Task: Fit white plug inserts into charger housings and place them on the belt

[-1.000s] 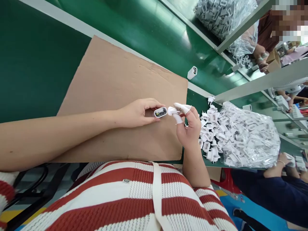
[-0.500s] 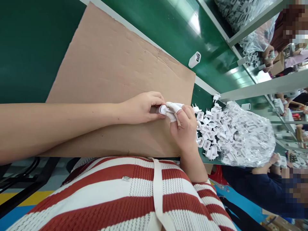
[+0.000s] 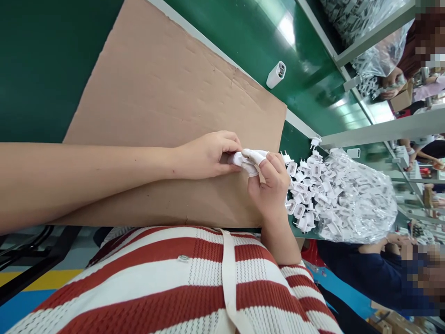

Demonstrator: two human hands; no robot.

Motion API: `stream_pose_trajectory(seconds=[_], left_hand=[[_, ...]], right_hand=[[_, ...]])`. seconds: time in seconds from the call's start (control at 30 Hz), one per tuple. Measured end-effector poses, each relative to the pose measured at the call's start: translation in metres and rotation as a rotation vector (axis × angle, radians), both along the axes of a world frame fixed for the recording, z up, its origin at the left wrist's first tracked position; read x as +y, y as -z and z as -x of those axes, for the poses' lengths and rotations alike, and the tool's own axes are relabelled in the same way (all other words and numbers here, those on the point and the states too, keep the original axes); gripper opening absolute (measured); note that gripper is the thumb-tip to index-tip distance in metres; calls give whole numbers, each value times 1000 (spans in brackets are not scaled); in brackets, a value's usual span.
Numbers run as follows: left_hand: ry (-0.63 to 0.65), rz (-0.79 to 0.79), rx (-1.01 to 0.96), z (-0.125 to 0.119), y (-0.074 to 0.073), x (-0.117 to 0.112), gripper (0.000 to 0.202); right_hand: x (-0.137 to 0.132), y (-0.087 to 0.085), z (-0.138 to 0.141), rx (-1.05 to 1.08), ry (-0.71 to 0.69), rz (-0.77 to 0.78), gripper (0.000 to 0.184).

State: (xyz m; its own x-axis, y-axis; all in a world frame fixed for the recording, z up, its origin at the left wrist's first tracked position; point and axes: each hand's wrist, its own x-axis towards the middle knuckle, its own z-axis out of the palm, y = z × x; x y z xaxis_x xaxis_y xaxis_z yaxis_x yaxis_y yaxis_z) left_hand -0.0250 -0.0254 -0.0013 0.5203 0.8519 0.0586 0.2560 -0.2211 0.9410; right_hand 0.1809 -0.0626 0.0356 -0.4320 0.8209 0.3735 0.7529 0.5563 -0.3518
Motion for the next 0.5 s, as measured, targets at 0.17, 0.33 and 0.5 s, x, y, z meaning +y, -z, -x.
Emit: stream_pose_trajectory(seconds=[0.17, 0.33, 0.5], left_hand=[[-15, -20, -23, -1, 2, -2, 35], [-33, -54, 7, -1, 1, -3, 37], [-45, 31, -39, 1, -4, -4, 45]], right_hand=[[-2, 0, 3, -55, 51, -31, 33], [-2, 5, 7, 44, 82, 6, 27], [8, 4, -8, 338, 48, 272, 62]])
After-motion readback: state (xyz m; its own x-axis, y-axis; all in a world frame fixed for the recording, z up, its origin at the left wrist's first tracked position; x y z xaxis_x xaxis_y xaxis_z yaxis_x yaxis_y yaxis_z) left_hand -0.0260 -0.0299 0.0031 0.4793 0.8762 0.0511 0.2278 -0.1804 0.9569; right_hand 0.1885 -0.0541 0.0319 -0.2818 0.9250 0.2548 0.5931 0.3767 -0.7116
